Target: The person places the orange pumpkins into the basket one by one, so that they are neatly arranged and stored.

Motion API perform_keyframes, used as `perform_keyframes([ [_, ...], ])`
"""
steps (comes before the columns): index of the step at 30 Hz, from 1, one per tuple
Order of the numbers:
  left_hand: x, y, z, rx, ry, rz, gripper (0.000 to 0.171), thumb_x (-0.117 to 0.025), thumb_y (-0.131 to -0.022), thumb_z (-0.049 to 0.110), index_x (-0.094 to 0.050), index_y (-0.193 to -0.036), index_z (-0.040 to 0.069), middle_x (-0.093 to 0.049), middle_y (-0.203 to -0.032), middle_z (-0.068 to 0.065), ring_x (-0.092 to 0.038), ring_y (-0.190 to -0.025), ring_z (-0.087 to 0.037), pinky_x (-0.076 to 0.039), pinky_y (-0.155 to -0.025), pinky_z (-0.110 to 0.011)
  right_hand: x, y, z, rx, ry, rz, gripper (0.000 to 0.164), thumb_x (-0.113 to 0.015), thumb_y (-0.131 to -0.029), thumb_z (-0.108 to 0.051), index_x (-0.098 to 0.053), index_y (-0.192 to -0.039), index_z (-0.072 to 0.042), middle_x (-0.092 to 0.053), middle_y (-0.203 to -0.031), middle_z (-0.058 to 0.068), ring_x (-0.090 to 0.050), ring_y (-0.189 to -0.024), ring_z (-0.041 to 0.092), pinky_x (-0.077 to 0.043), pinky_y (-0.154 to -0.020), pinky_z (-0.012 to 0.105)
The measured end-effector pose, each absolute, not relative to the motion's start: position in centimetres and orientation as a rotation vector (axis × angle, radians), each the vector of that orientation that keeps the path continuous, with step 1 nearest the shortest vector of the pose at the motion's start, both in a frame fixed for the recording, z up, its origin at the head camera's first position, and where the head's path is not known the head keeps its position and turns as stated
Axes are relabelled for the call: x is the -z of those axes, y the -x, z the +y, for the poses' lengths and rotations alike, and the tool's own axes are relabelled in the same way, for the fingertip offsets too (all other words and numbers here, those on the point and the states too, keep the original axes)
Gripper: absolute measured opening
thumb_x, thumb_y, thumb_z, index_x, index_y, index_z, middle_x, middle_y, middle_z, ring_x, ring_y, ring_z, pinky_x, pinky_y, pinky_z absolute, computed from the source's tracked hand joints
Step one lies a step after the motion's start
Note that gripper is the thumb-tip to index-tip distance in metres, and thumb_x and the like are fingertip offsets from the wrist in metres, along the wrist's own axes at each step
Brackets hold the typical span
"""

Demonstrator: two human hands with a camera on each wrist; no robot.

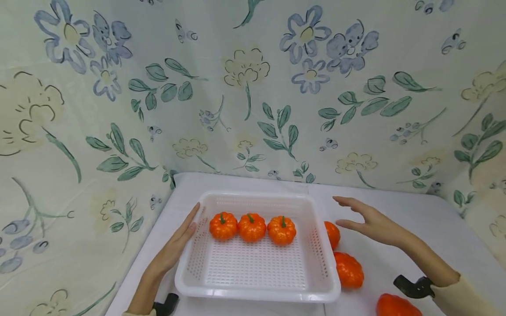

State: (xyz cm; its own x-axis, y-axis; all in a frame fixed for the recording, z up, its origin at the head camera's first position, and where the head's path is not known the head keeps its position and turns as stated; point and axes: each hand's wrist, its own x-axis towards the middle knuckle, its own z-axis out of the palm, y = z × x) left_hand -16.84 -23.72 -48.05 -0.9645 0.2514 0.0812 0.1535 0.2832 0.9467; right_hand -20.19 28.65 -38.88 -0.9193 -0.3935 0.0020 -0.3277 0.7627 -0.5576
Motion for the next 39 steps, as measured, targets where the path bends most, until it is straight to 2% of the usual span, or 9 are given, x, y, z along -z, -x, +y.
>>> perform_keyframes([
  [11, 48.0, 16.4, -23.9, -1.783, -0.388, 2.439, 0.055, -0.026, -0.114, 0.037, -0.01, -0.167, 0.035, -0.009, -0.176, -0.005, -0.027, -0.156, -0.045, -0.034, -0.119, -0.064, 40.4, 15.5, 33.7, 0.838, 0.506, 2.844, 0.07, -0.073, -0.096, -0.041, -0.045, -0.156, -0.018, -0.052, -0.156, 0.016, -0.051, -0.134, 0.04, -0.05, -0.098, 0.072],
  [15, 47.9, 16.5, -23.9, -1.788, -0.393, 2.439, 0.056, -0.026, -0.114, 0.037, -0.01, -0.167, 0.034, -0.008, -0.176, -0.005, -0.023, -0.157, -0.046, -0.031, -0.12, -0.067, 41.4, 13.9, 35.5, 0.785, 0.453, 2.86, 0.068, -0.073, -0.095, -0.042, -0.046, -0.155, -0.028, -0.055, -0.154, 0.011, -0.052, -0.124, -0.009, -0.055, -0.094, 0.065],
  [17, 47.9, 16.5, -23.9, -1.793, -0.394, 2.437, 0.056, -0.027, -0.114, 0.037, -0.01, -0.168, 0.033, -0.007, -0.177, -0.005, -0.019, -0.159, -0.046, -0.023, -0.121, -0.068, 42.0, 13.2, 36.3, 0.793, 0.42, 2.81, 0.067, -0.072, -0.096, -0.041, -0.046, -0.156, -0.026, -0.054, -0.155, 0.013, -0.044, -0.121, -0.02, -0.056, -0.093, 0.065],
  [18, 47.9, 16.6, -23.9, -1.795, -0.396, 2.435, 0.056, -0.027, -0.114, 0.037, -0.01, -0.168, 0.033, -0.006, -0.177, -0.005, -0.017, -0.159, -0.046, -0.02, -0.121, -0.069, 42.3, 12.9, 36.7, 0.799, 0.388, 2.764, 0.068, -0.071, -0.097, -0.042, -0.044, -0.157, -0.025, -0.052, -0.156, 0.015, -0.042, -0.125, -0.019, -0.056, -0.092, 0.066],
  [21, 48.0, 16.7, -23.8, -1.797, -0.399, 2.425, 0.056, -0.026, -0.114, 0.037, -0.01, -0.168, 0.033, -0.006, -0.177, -0.004, -0.016, -0.16, -0.045, -0.018, -0.122, -0.069, 43.2, 11.9, 37.6, 0.885, 0.267, 2.544, 0.071, -0.065, -0.099, -0.042, -0.038, -0.161, -0.018, -0.041, -0.161, 0.025, -0.052, -0.137, 0.02, -0.053, -0.087, 0.073],
  [24, 48.1, 16.7, -23.8, -1.792, -0.403, 2.424, 0.056, -0.026, -0.114, 0.037, -0.009, -0.167, 0.034, -0.006, -0.177, -0.004, -0.018, -0.159, -0.046, -0.02, -0.121, -0.069, 44.0, 10.4, 38.0, 0.992, 0.057, 2.297, 0.075, -0.064, -0.098, -0.047, -0.034, -0.163, -0.022, -0.023, -0.167, 0.03, -0.046, -0.134, 0.051, -0.056, -0.085, 0.07],
  [27, 48.1, 16.7, -23.7, -1.791, -0.408, 2.428, 0.057, -0.027, -0.114, 0.037, -0.009, -0.168, 0.033, -0.006, -0.177, -0.005, -0.019, -0.159, -0.046, -0.022, -0.12, -0.069, 44.8, 8.8, 38.1, 1.144, -0.133, 2.091, 0.071, -0.068, -0.096, -0.042, -0.039, -0.16, -0.029, -0.013, -0.167, 0.033, -0.053, -0.124, 0.043, -0.06, -0.085, 0.063],
  [31, 48.1, 16.7, -23.7, -1.784, -0.414, 2.437, 0.057, -0.026, -0.114, 0.036, -0.01, -0.168, 0.032, -0.007, -0.176, -0.006, -0.024, -0.157, -0.048, -0.031, -0.118, -0.068, 45.9, 7.7, 38.0, 1.238, -0.192, 1.986, 0.068, -0.075, -0.093, -0.024, -0.047, -0.155, -0.028, -0.021, -0.16, 0.035, -0.058, -0.111, 0.029, -0.063, -0.086, 0.057],
  [39, 48.1, 16.6, -23.6, -1.781, -0.405, 2.44, 0.057, -0.027, -0.113, 0.036, -0.009, -0.168, 0.031, -0.007, -0.176, -0.007, -0.019, -0.158, -0.047, -0.026, -0.118, -0.066, 47.3, 7.7, 38.6, 1.234, -0.042, 1.983, 0.064, -0.077, -0.09, -0.017, -0.054, -0.15, -0.022, -0.028, -0.161, 0.029, -0.054, -0.12, 0.028, -0.06, -0.091, 0.061],
])
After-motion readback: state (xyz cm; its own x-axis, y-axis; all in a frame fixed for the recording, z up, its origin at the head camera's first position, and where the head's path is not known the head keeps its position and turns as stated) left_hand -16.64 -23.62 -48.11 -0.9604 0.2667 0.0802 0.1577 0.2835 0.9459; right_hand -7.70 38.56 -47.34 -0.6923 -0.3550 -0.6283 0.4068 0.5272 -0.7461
